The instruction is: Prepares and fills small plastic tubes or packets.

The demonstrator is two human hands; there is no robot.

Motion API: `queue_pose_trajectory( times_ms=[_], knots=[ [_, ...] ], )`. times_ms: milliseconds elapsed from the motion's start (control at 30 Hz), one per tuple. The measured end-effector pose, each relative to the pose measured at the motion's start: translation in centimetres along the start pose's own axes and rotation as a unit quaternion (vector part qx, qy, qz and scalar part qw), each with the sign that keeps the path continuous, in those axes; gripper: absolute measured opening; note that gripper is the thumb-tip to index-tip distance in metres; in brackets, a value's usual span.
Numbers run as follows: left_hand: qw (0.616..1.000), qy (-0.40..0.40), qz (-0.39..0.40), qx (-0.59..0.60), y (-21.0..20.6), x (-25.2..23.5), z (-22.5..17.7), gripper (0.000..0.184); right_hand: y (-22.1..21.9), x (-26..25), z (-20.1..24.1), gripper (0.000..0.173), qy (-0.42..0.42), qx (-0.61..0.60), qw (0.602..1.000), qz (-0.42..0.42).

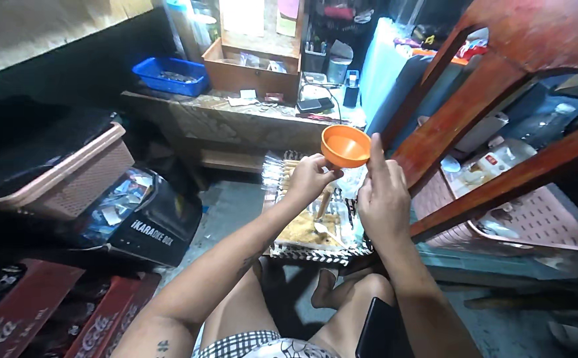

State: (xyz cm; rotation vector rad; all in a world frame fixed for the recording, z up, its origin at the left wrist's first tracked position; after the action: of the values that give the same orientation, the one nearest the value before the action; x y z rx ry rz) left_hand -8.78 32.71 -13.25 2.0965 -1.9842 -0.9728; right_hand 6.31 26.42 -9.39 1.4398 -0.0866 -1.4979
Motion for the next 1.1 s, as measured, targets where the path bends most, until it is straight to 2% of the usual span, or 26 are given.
queue_pose_trajectory(
  times_ms=[67,300,400,567,767,900,1100],
  knots=[
    [1.000,0.006,0.010,0.002,-0.1,0.1,0.3,0.017,-0.2,0.0,0.2,0.055,-0.006,-0.003,1.000,0.029],
    [1.000,-0.008,0.024,-0.005,-0.1,0.1,1.2,0.020,-0.5,-0.5,0.0,0.040,0.005,-0.015,1.000,-0.017],
    [1.000,-0.012,0.028,-0.006,0.0,0.1,1.2,0.019,-0.7,-0.7,0.2,0.041,0.016,-0.005,1.000,0.015],
    [0.999,-0.014,0.031,-0.019,-0.1,-0.1,1.6,0.021,-1.0,-1.2,-0.2,0.032,0.021,0.007,1.000,0.013],
    [0.998,-0.016,0.052,-0.043,-0.6,-0.2,1.9,0.023,-1.0,-1.3,-0.7,0.013,0.036,-0.030,0.998,-0.043],
    [0.997,-0.043,0.052,-0.048,-0.7,-0.3,1.7,0.022,-0.6,-1.7,-1.1,0.012,0.023,-0.049,0.997,-0.049],
    [0.996,-0.008,0.064,-0.066,-0.9,-0.3,1.7,0.020,-0.6,-2.0,-1.7,0.014,0.010,-0.060,0.997,-0.048]
  ],
)
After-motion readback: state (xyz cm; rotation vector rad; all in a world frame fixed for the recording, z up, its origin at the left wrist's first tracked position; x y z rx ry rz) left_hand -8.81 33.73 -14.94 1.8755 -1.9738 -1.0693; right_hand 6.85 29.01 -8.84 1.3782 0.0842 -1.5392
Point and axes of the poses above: each hand's wrist, its own x-axis away from the middle knuckle, its own y-axis out of the back of the hand, z = x × y, the point moved 3 cm from there along -x, towards the middle knuckle, and after that the axes turned 4 degrees about -x, right-handed, at the moved point
